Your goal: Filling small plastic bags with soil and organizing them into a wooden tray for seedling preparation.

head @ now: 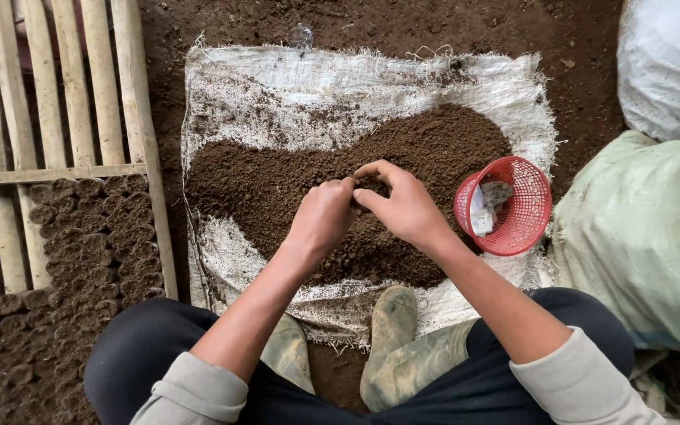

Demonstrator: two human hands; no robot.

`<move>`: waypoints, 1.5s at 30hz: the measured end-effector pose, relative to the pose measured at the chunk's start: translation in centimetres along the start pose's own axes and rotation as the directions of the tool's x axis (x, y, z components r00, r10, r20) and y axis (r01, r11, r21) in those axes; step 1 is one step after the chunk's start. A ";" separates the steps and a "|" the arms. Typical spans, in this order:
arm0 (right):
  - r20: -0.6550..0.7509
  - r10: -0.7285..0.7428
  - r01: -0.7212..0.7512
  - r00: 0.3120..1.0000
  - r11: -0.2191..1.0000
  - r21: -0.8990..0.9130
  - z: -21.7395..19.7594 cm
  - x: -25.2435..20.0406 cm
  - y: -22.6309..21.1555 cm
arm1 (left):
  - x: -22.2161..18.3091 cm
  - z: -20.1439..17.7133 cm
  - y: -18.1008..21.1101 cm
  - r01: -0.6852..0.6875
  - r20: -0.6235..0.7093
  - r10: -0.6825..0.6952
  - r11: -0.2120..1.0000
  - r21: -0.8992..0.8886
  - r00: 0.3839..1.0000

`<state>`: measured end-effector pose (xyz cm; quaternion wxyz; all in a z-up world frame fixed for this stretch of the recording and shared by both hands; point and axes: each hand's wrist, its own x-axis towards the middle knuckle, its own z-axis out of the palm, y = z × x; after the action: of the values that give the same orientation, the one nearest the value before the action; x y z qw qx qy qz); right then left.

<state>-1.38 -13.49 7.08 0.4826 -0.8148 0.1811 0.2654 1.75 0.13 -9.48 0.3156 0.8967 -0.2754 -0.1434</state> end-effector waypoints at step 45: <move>-0.051 -0.321 0.196 0.946 0.689 -0.698 10.6 14.1 22.5 | -1.3 0.7 -1.7 -0.052 0.027 0.049 0.991 0.124 0.998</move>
<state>-5.37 -15.23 -21.17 0.1634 -0.9714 -0.0064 0.1723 1.06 1.66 -11.00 0.2591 0.9056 -0.3102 -0.1286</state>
